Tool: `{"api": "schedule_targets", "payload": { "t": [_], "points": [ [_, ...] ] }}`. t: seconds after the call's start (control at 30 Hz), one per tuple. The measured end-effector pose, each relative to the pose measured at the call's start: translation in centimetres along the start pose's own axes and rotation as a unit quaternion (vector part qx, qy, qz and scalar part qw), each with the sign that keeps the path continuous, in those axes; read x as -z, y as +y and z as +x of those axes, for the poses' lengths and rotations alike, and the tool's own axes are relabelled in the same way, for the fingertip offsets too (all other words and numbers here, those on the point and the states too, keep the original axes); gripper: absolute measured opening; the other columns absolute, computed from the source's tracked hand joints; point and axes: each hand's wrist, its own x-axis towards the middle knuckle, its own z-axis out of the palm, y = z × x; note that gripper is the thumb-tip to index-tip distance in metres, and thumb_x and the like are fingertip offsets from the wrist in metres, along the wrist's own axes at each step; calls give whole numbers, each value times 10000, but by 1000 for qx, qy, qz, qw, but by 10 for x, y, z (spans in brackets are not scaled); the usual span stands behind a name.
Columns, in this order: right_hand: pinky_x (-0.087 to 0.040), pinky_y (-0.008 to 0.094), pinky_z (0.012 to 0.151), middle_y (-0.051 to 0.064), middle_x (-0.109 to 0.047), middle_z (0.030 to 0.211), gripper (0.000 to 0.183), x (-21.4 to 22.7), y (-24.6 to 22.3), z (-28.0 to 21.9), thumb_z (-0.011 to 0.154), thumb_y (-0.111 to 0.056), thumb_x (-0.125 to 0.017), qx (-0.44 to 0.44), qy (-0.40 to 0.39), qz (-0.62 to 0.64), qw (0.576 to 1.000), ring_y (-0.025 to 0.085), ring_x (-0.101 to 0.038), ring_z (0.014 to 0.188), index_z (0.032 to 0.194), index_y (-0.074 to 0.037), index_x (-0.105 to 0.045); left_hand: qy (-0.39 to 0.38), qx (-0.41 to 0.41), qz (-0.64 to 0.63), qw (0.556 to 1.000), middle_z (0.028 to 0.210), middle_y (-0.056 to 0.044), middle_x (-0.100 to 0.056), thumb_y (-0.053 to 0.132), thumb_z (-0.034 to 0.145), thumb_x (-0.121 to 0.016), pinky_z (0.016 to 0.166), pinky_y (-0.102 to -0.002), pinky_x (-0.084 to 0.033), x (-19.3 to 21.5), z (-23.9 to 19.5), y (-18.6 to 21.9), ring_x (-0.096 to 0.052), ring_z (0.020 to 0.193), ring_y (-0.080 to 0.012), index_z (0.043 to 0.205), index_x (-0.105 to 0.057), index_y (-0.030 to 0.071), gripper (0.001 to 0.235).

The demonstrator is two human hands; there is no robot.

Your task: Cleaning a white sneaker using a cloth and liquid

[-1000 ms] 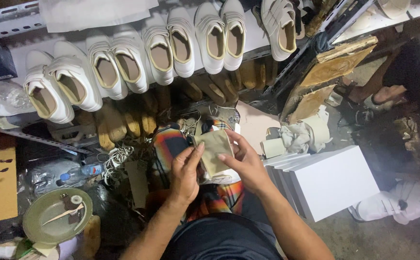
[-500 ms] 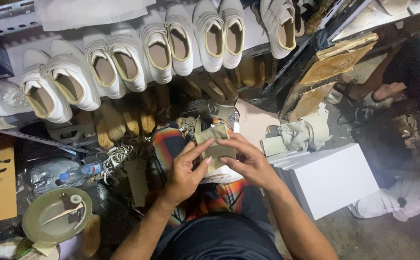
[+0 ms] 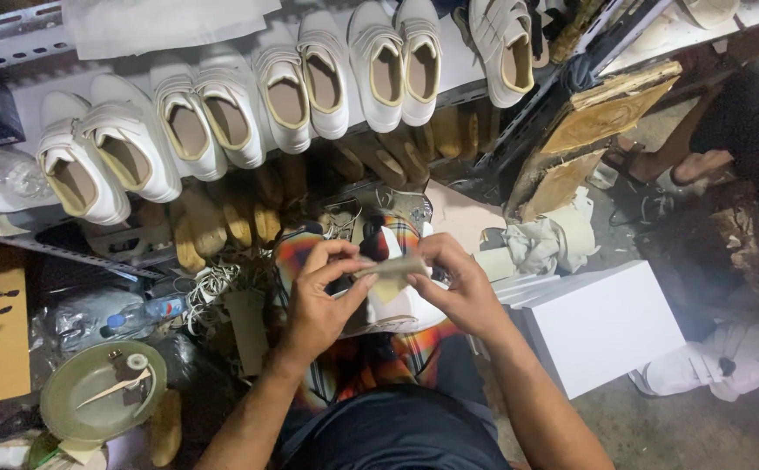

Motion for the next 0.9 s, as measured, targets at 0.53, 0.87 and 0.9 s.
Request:
{"api": "schedule_targets", "payload": {
  "t": [0.53, 0.87, 0.9],
  "points": [
    [-565, 250, 603, 89, -708, 749, 206, -44, 13, 0, 859, -5, -770, -185, 162, 274, 930, 142, -679, 670, 1027, 9, -650, 38, 119, -75, 989, 1286, -206, -699, 248, 912, -709, 1062, -441, -481, -32, -13, -5, -591, 1278, -322, 1302, -690, 63, 432],
    [-467, 246, 628, 30, -579, 657, 242, -51, -18, 11, 872, -28, -775, -131, 155, 164, 965, 95, -540, 662, 1103, 13, -719, 77, 183, -207, 958, 926, -87, -780, 180, 897, -764, 827, -297, -570, -35, -4, 0, -656, 885, -92, 1136, -765, 34, 280],
    [-469, 264, 643, 33, -569, 692, 287, -51, -24, 16, 866, -43, -786, -133, 171, 163, 963, 105, -540, 687, 1137, 13, -710, 93, 194, -225, 950, 892, -47, -764, 187, 911, -755, 799, -270, -559, -35, -3, 0, -629, 844, -65, 1100, -774, 40, 240]
  ]
}}
